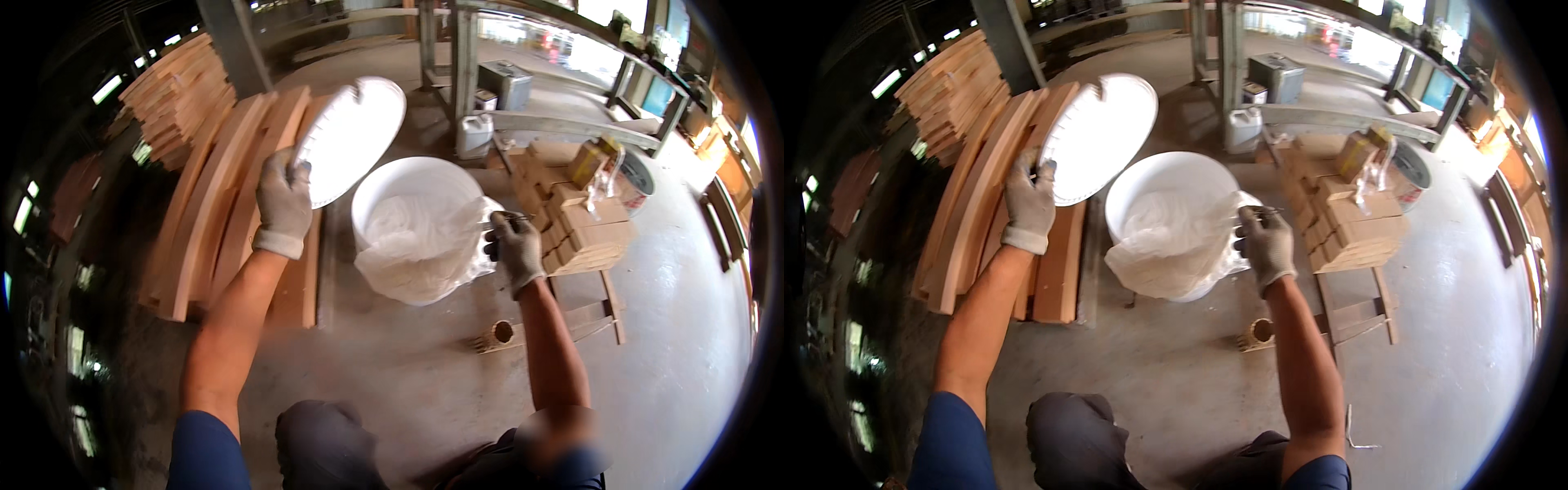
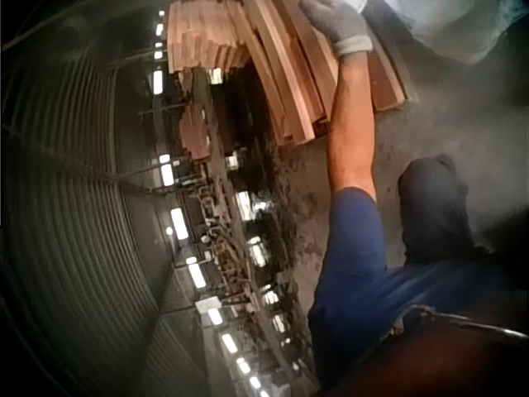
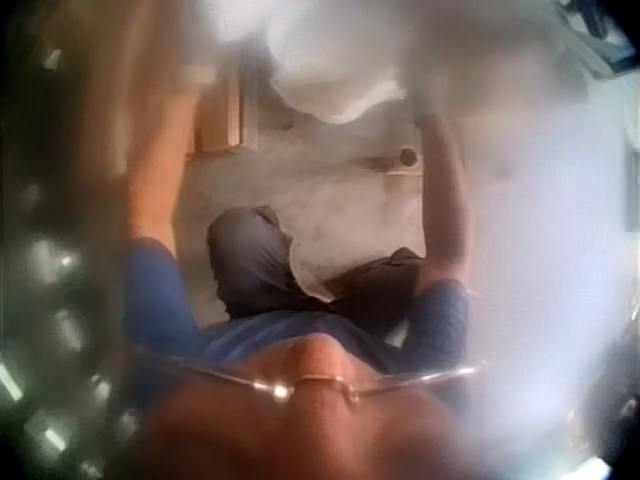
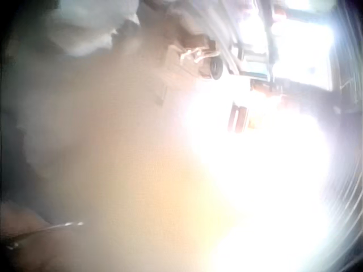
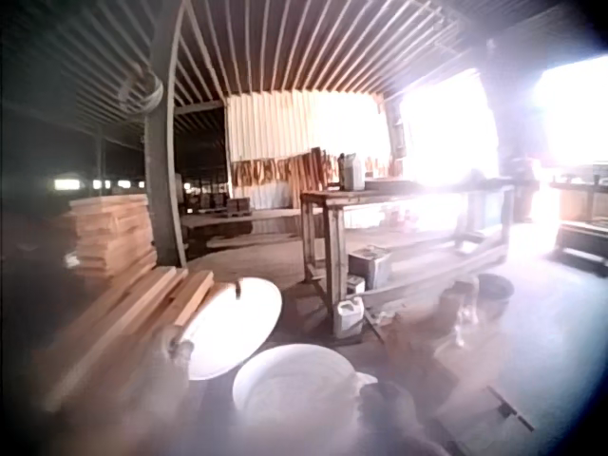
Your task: The person walks through a workshop carrying a small container and a brush, then pours a yellowish liquid from the container into a larger bucket. They stir the mixture with the brush, walk back to a workbench, and scoop a white powder from a bag into the container. The person then pours the powder into the bucket and stirs the mixture again.
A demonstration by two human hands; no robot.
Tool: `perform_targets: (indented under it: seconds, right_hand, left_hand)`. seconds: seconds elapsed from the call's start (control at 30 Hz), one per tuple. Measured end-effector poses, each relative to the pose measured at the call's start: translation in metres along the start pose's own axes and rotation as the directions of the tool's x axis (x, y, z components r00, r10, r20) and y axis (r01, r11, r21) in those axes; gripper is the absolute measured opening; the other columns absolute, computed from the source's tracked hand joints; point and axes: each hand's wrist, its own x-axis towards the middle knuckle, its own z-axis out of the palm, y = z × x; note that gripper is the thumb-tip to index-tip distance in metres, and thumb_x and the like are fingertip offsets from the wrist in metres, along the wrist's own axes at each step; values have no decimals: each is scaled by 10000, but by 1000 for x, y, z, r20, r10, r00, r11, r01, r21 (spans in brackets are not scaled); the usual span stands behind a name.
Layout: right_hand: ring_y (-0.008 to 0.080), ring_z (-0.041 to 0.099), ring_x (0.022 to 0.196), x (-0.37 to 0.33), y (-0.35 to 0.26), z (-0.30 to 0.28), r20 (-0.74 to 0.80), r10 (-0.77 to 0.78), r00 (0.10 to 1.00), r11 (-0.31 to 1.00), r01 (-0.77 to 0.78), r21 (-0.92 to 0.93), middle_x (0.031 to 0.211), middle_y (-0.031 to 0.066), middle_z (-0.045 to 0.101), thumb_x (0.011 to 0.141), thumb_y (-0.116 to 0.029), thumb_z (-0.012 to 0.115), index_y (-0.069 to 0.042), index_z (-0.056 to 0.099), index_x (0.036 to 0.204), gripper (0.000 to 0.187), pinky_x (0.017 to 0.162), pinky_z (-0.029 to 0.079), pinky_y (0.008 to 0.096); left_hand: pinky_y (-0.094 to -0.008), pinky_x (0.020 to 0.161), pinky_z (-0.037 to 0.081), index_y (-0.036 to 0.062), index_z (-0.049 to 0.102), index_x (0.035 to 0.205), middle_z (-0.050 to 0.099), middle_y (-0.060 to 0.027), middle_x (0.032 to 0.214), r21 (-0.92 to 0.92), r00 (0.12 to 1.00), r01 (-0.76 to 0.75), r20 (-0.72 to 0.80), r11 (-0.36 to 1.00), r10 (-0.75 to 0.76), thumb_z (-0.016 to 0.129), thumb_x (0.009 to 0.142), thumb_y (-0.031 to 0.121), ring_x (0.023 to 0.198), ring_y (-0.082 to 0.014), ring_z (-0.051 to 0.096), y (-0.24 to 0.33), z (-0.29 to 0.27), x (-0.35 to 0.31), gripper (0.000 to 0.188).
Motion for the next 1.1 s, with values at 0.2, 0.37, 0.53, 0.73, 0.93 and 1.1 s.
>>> perform_targets:
  seconds: [0.2, 0.37, 0.53, 0.73, 0.93, 1.1]
  right_hand:
    - [104, 601, 591, -2, -2, -11, -35, -39, 999, 999, 38, -24, 780, 27, 655, 1060, -235, 708, -26, 702, 1162, 232, 502, 466, 260]
    - [115, 603, 591, 0, 3, -4, -3, -36, 999, 999, 36, -21, 787, 38, 660, 1065, -249, 705, -11, 696, 1183, 266, 505, 471, 263]
    - [116, 629, 614, -2, -4, -7, 53, -27, 998, 999, 28, -24, 827, 50, 691, 1057, -251, 732, -1, 698, 1190, 285, 531, 490, 264]
    - [123, 656, 621, -1, -9, -13, 16, 4, 1000, 997, -3, -77, 839, 53, 709, 1043, -256, 744, -12, 704, 1158, 273, 538, 502, 264]
    - [121, 647, 619, -6, -16, -3, 24, 8, 1000, 998, -7, -55, 826, 47, 698, 1037, -267, 756, 1, 706, 1121, 285, 541, 501, 262]
    - [117, 634, 613, -5, -14, -11, 7, -1, 1000, 999, 1, -38, 798, 32, 668, 1037, -286, 767, 3, 714, 1145, 314, 538, 492, 263]
  left_hand:
    - [-372, 927, 576, -10, 665, 1259, 729, -127, 1206, -409, 817, 472, -130, 781, -562, 619, 1071, 70, 1043, -231, 705, -67, -74, 21, 210]
    - [-417, 1062, 543, 8, 609, 1429, 647, -123, 1442, -560, 493, 737, 62, 378, -868, 652, 1090, 188, 1274, -254, 639, -174, -153, -36, 386]
    - [-428, 1173, 465, -6, 608, 1469, 658, -122, 1482, -422, 504, 815, 176, 398, -846, 531, 1093, 352, 1342, -252, 621, -294, -231, -95, 525]
    - [-405, 1095, 496, 15, 615, 1447, 667, -151, 1453, 314, 524, 851, -482, 421, -702, 566, 1079, 317, 1290, -302, 654, -255, -212, -67, 478]
    - [-380, 964, 563, 21, 724, 1215, 738, -174, 1164, 230, 971, -152, 218, 961, 101, 761, 974, 160, 1076, -302, 701, -137, -87, -68, 280]
    - [-480, 929, 530, 91, 772, 1113, 671, -105, 1138, 9, 736, -485, 544, 874, 403, 891, 815, 412, 1108, -327, 627, 56, 54, -150, 454]
